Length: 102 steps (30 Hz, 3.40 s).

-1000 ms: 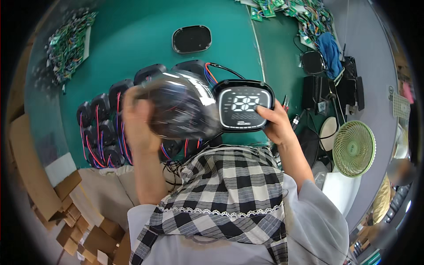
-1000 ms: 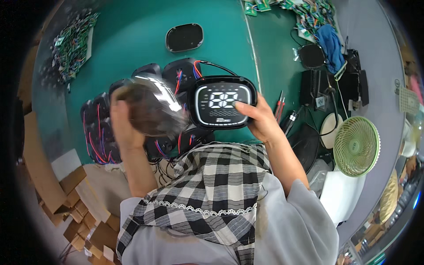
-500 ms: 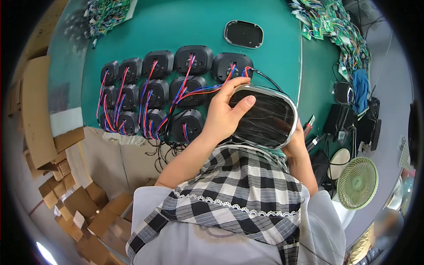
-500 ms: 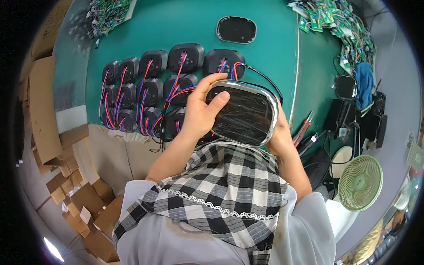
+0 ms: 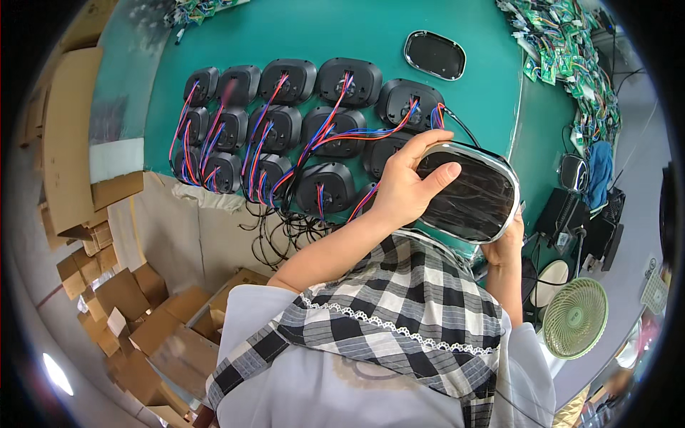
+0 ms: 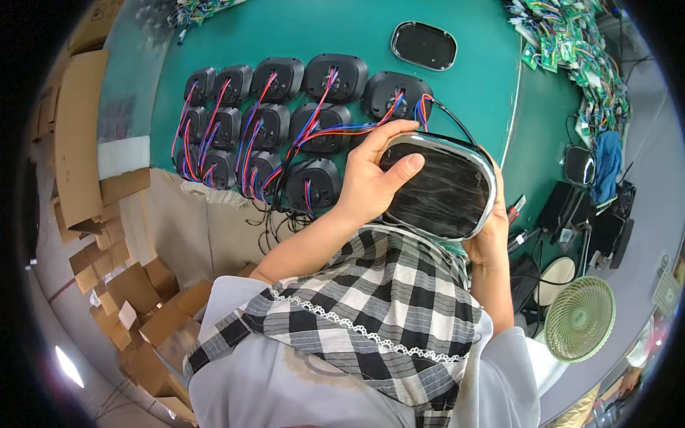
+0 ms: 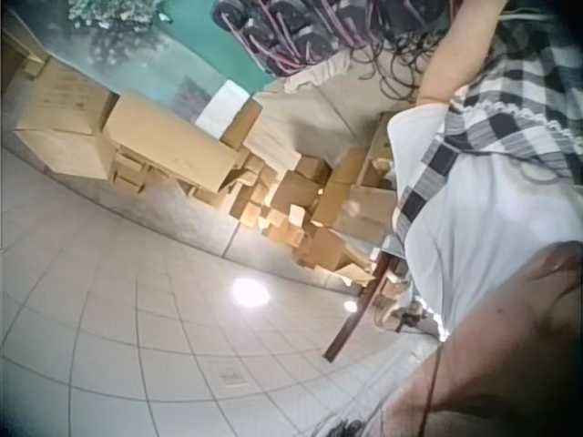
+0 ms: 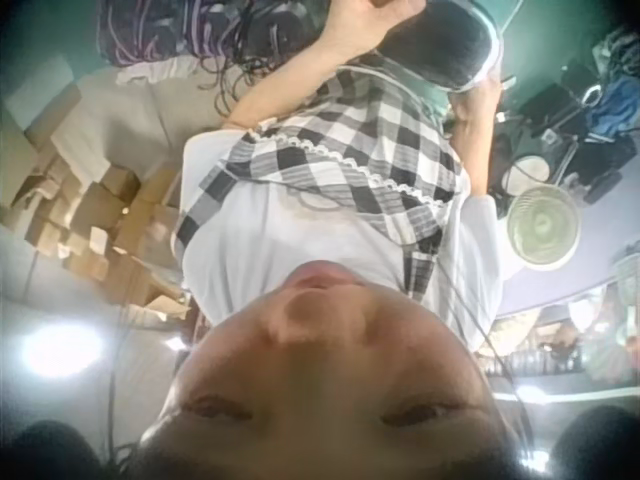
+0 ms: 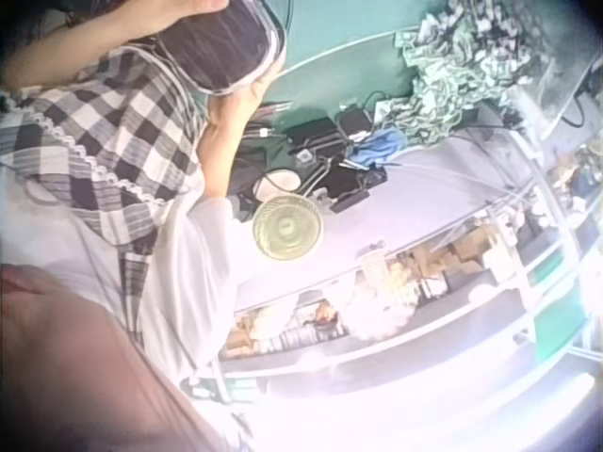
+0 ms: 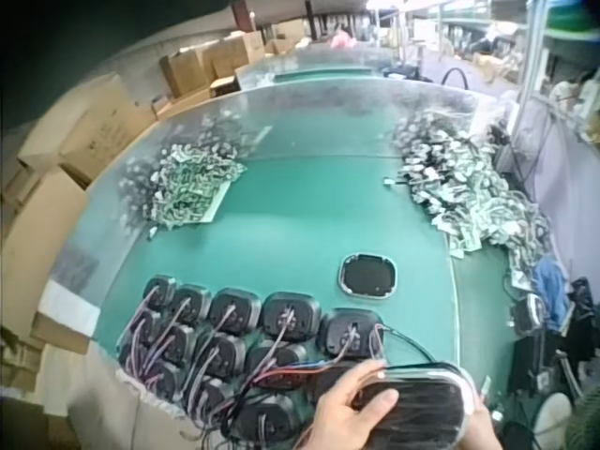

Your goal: The person assembles digital speedometer units by fitting circuit boards into back casings and snapping front covers onto them by hand. The person then moves packaging materials aside, takes screws from a container, and picks up an electric screwdriver.

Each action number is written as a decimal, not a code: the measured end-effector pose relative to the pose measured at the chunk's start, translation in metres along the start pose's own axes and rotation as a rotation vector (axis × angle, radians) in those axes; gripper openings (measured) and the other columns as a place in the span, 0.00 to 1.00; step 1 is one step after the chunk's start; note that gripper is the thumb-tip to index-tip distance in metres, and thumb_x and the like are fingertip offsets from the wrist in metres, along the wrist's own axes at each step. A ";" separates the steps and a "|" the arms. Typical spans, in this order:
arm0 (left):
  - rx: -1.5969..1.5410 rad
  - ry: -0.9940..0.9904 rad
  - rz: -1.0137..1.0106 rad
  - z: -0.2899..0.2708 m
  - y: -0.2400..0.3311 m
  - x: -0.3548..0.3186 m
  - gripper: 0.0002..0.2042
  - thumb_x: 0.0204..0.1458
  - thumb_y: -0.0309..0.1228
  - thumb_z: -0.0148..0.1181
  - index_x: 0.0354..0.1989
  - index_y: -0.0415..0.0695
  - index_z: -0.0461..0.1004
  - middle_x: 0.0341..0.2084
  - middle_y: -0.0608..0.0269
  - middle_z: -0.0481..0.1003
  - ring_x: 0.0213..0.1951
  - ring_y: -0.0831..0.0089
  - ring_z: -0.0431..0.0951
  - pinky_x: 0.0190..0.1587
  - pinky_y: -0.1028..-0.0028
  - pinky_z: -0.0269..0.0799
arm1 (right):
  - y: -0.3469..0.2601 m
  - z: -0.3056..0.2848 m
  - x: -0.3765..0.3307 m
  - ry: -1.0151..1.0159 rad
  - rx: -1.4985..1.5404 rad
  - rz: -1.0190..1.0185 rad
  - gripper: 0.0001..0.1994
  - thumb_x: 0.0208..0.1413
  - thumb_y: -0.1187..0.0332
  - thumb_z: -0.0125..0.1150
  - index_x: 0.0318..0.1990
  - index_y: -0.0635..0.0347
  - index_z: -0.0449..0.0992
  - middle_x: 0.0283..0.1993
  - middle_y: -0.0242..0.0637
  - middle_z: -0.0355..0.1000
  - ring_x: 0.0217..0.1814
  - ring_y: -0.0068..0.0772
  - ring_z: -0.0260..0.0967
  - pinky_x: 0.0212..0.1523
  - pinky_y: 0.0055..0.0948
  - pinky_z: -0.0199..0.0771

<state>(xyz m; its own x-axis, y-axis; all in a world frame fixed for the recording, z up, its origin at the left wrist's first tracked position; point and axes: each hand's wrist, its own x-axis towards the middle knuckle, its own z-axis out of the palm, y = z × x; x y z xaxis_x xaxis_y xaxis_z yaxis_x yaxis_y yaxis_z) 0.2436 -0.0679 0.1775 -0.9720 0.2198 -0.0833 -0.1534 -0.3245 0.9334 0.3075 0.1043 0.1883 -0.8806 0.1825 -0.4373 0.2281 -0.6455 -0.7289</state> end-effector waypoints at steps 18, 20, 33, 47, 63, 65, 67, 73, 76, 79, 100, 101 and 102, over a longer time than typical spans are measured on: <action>-0.021 0.016 0.044 0.006 -0.006 -0.006 0.20 0.50 0.28 0.64 0.50 0.36 0.68 0.42 0.59 0.73 0.44 0.74 0.74 0.47 0.75 0.70 | -0.017 0.016 -0.006 -0.313 0.296 0.058 0.29 0.64 0.52 0.39 0.68 0.57 0.49 0.61 0.42 0.61 0.64 0.37 0.57 0.61 0.38 0.60; 0.094 0.032 0.170 0.008 -0.014 -0.008 0.20 0.50 0.30 0.64 0.49 0.36 0.68 0.39 0.58 0.74 0.41 0.74 0.75 0.45 0.75 0.70 | 0.001 -0.003 -0.001 -0.103 -0.065 -0.119 0.27 0.65 0.53 0.39 0.65 0.61 0.52 0.58 0.42 0.62 0.61 0.35 0.59 0.59 0.35 0.61; -0.208 -0.010 0.056 0.022 0.012 -0.014 0.13 0.54 0.36 0.61 0.39 0.38 0.73 0.29 0.69 0.73 0.32 0.86 0.69 0.37 0.82 0.66 | 0.006 0.008 -0.011 0.246 -0.413 -0.682 0.20 0.64 0.57 0.44 0.45 0.70 0.71 0.39 0.37 0.71 0.39 0.25 0.68 0.42 0.25 0.68; 0.925 -0.189 1.268 0.049 -0.022 -0.021 0.04 0.47 0.35 0.60 0.32 0.55 0.73 0.39 0.78 0.76 0.41 0.76 0.76 0.40 0.79 0.67 | 0.005 -0.011 -0.050 -0.043 0.199 -0.106 0.31 0.60 0.46 0.47 0.62 0.57 0.56 0.55 0.37 0.65 0.56 0.33 0.64 0.56 0.30 0.64; 0.794 -0.787 0.483 0.023 0.016 0.061 0.40 0.48 0.65 0.47 0.57 0.39 0.61 0.46 0.53 0.71 0.53 0.53 0.68 0.61 0.58 0.52 | -0.050 -0.038 -0.037 0.032 -0.407 -0.260 0.47 0.31 0.64 0.69 0.63 0.66 0.53 0.56 0.40 0.63 0.59 0.34 0.62 0.61 0.31 0.57; 0.580 -1.098 0.066 0.009 0.017 0.049 0.36 0.48 0.64 0.50 0.51 0.42 0.67 0.32 0.57 0.73 0.40 0.62 0.73 0.45 0.64 0.66 | -0.073 -0.031 -0.046 0.106 -0.411 -0.363 0.49 0.26 0.64 0.69 0.63 0.67 0.55 0.57 0.40 0.62 0.58 0.35 0.62 0.60 0.30 0.58; 0.701 -1.336 -0.237 0.012 0.053 0.023 0.27 0.47 0.52 0.61 0.47 0.43 0.69 0.16 0.66 0.69 0.21 0.68 0.72 0.26 0.69 0.65 | -0.103 -0.047 -0.051 0.210 -0.513 -0.587 0.45 0.28 0.66 0.68 0.61 0.67 0.57 0.54 0.43 0.66 0.55 0.37 0.66 0.58 0.33 0.64; 0.366 -1.071 -0.456 -0.029 0.073 -0.047 0.17 0.48 0.33 0.63 0.45 0.42 0.71 0.21 0.67 0.71 0.25 0.72 0.73 0.33 0.73 0.67 | -0.121 -0.080 -0.016 -0.111 -0.798 -0.396 0.43 0.30 0.66 0.73 0.59 0.68 0.62 0.53 0.42 0.69 0.53 0.33 0.68 0.57 0.27 0.62; 0.425 -1.126 -0.062 -0.029 0.057 -0.043 0.15 0.47 0.33 0.64 0.42 0.42 0.72 0.26 0.65 0.73 0.30 0.69 0.75 0.38 0.71 0.70 | -0.129 -0.098 0.009 -0.037 -0.632 -0.533 0.41 0.32 0.65 0.69 0.59 0.69 0.62 0.52 0.42 0.69 0.55 0.34 0.67 0.59 0.29 0.61; 0.353 -1.116 -0.545 -0.036 0.064 -0.047 0.15 0.48 0.35 0.63 0.42 0.42 0.71 0.28 0.65 0.74 0.30 0.72 0.75 0.38 0.72 0.70 | -0.154 -0.113 0.023 -0.126 -0.652 -0.431 0.38 0.34 0.68 0.65 0.59 0.68 0.62 0.53 0.42 0.69 0.54 0.34 0.67 0.58 0.29 0.62; 1.410 -0.804 0.272 -0.018 -0.073 -0.040 0.31 0.38 0.43 0.68 0.54 0.55 0.68 0.55 0.62 0.64 0.58 0.62 0.61 0.58 0.59 0.56 | -0.031 -0.194 0.157 -0.564 -1.227 0.553 0.30 0.38 0.70 0.69 0.55 0.53 0.72 0.50 0.40 0.72 0.52 0.37 0.67 0.57 0.33 0.63; 1.429 -0.839 0.269 -0.013 -0.082 -0.036 0.34 0.36 0.45 0.68 0.57 0.57 0.65 0.57 0.61 0.62 0.60 0.60 0.58 0.60 0.57 0.53 | -0.030 -0.195 0.149 -0.555 -1.230 0.543 0.30 0.38 0.70 0.69 0.55 0.53 0.72 0.50 0.40 0.72 0.52 0.37 0.67 0.57 0.33 0.63; 1.480 -0.890 0.258 -0.010 -0.091 -0.034 0.38 0.34 0.46 0.69 0.59 0.60 0.63 0.59 0.62 0.60 0.61 0.60 0.57 0.61 0.56 0.52 | -0.029 -0.193 0.139 -0.530 -1.336 0.375 0.30 0.38 0.68 0.69 0.55 0.50 0.72 0.48 0.41 0.73 0.51 0.39 0.68 0.57 0.34 0.64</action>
<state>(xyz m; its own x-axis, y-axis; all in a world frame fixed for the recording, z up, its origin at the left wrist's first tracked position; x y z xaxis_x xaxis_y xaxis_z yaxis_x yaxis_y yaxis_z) 0.2889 -0.0551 0.0923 -0.4792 0.8616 -0.1671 0.7474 0.5004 0.4370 0.2584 0.2915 0.0475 -0.6635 -0.3111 -0.6804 0.4154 0.6033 -0.6808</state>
